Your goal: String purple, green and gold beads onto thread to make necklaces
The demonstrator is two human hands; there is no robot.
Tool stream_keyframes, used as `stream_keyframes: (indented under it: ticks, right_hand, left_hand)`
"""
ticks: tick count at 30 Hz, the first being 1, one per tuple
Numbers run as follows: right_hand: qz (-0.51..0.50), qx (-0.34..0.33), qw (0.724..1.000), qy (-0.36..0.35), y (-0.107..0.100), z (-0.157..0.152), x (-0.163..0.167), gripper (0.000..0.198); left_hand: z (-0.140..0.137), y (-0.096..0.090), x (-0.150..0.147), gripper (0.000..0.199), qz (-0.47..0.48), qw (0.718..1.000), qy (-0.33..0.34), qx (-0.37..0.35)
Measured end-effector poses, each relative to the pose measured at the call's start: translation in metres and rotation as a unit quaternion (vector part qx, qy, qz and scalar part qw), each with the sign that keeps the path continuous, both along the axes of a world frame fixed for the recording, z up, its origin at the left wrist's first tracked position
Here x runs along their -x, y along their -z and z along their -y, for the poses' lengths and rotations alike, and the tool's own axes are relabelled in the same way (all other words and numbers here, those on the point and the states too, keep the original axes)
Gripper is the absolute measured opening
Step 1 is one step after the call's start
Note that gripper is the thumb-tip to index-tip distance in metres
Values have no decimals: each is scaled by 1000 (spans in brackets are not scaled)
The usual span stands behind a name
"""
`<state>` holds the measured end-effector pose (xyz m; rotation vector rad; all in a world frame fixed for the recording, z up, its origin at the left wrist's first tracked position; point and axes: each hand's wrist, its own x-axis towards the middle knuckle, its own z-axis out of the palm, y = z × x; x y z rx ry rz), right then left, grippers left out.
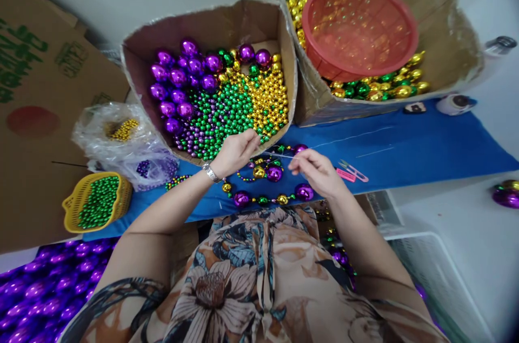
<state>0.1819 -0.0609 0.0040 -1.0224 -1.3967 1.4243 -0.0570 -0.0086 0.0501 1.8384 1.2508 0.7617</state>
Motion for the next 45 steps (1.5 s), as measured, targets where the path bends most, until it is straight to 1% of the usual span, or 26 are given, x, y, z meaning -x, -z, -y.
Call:
stream_keyframes:
  ticks: [1,2,3,4,5,6,8,9,10,11,13,15,18,22,25,28,31,33,34,36,38,40,41,42,43,45]
  right_hand:
    - [-74,22,997,29,1,2,-1,30]
    - [-147,42,987,58,2,3,-1,30]
    - [-217,62,971,85,3,4,-1,28]
    - [-282,82,950,107,3,5,-1,25]
    - [-340,102,926,126,4,5,0,22]
    - [-389,118,902,145,3,6,1,18]
    - [-451,145,864,168,2,7,2,14]
    - [-467,155,854,170,2,8,2,13]
    - [-477,161,848,167,1,9,3,13]
    - [-481,166,846,161,0,10,3,13]
    - [-479,169,848,150,0,14,3,14]
    - [-475,169,850,154,0,18,3,17]
    - [-448,168,860,175,3,24,4,23]
    - [-353,162,902,188,7,32,4,29]
    - [-306,169,920,175,13,36,4,31]
    - [-274,180,931,161,23,39,3,31]
    - [-252,190,937,151,30,40,2,31]
    - [-231,174,946,142,30,40,-2,29]
    - [-210,154,956,136,27,39,-4,27]
    - [-127,97,980,119,18,36,-9,22]
    - [-5,34,996,85,5,31,-12,24]
    - [105,-18,994,32,-7,24,-8,35]
    - [143,-38,989,2,-12,20,-5,39]
    - [167,-53,984,-24,-16,17,0,38]
    - [181,-65,980,-43,-20,13,4,33]
    - [189,-78,978,-49,-26,7,11,24]
  left_hand:
    - [-1,1,5,24,-32,999,-20,-24]
    - [-2,3,9,25,-47,998,-32,-21]
    - [-3,5,14,26,-34,999,-34,13]
    - [-3,8,18,28,9,997,-25,70]
    - [-2,11,21,30,80,987,-8,138]
    - [-1,13,22,32,169,965,11,201]
    - [3,17,18,36,346,893,32,285]
    - [5,18,14,36,413,858,33,305]
    - [7,18,9,36,462,829,28,316]
    - [8,18,3,35,497,806,20,322]
    - [9,16,-9,34,542,775,2,326]
    - [9,14,-16,33,562,763,-1,319]
    - [10,16,-18,33,552,776,17,306]
    - [21,24,-10,35,509,806,38,301]
    - [32,32,-3,38,480,819,31,313]
    - [42,44,1,41,468,818,15,333]
    - [48,56,2,42,473,807,-2,354]
    - [49,60,1,39,481,804,-10,348]
    - [48,60,0,36,482,809,-11,337]
    - [46,54,-4,31,467,834,0,296]
    - [41,42,-11,30,422,880,23,219]
    - [36,27,-21,30,349,928,57,119]
    - [34,20,-26,30,310,945,76,71]
    - [31,15,-31,29,275,956,94,30]
    - [28,11,-36,29,251,962,107,-1]
    - [23,9,-44,29,246,963,107,-31]
